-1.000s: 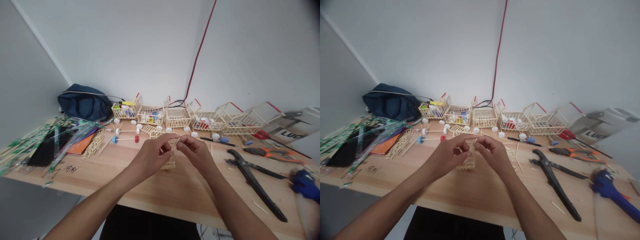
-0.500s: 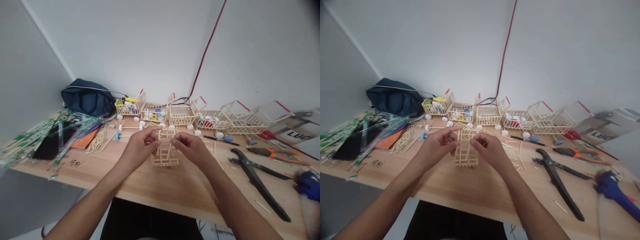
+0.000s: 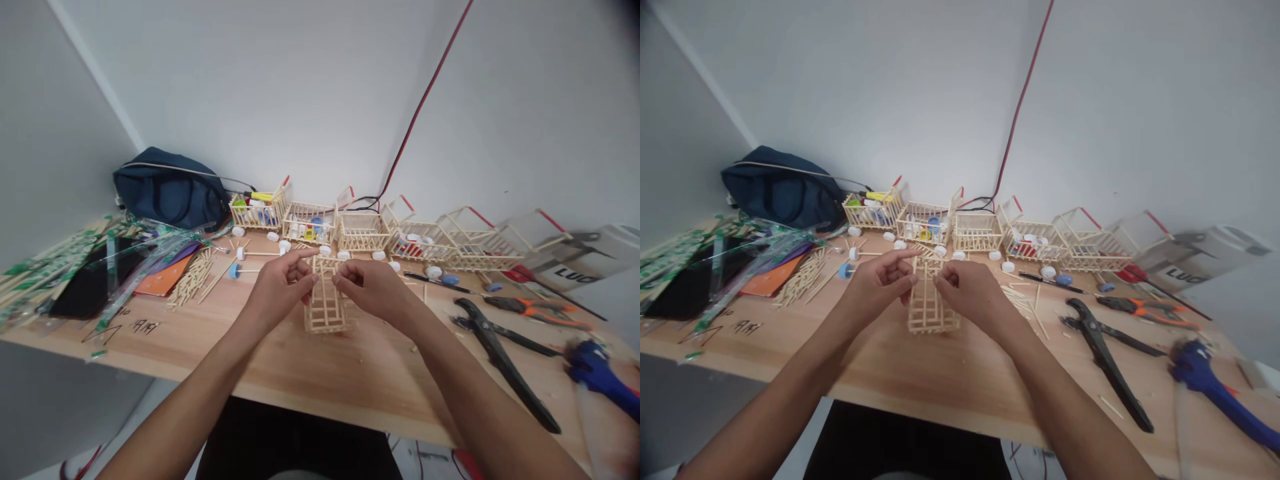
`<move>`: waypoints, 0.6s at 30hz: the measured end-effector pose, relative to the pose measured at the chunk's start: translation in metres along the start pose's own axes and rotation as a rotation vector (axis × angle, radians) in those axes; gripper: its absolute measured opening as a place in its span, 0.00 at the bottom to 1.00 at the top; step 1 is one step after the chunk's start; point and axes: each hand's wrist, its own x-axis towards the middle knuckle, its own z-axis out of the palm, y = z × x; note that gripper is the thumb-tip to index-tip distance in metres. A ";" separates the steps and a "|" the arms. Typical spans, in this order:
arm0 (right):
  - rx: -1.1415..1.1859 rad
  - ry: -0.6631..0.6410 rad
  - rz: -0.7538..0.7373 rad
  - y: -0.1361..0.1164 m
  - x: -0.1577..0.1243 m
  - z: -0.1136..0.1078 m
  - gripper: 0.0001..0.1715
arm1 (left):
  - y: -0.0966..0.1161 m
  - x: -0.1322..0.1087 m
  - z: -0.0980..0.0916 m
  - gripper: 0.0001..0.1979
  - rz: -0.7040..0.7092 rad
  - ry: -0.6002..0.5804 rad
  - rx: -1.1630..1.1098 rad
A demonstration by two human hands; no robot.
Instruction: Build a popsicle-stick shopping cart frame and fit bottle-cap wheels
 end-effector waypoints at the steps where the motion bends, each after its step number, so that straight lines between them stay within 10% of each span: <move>1: -0.022 -0.006 0.004 -0.001 0.001 0.000 0.11 | -0.001 0.000 0.000 0.22 0.002 0.005 -0.013; 18: -0.152 0.060 0.127 -0.012 -0.006 0.005 0.10 | -0.008 0.001 -0.004 0.20 0.039 0.079 -0.111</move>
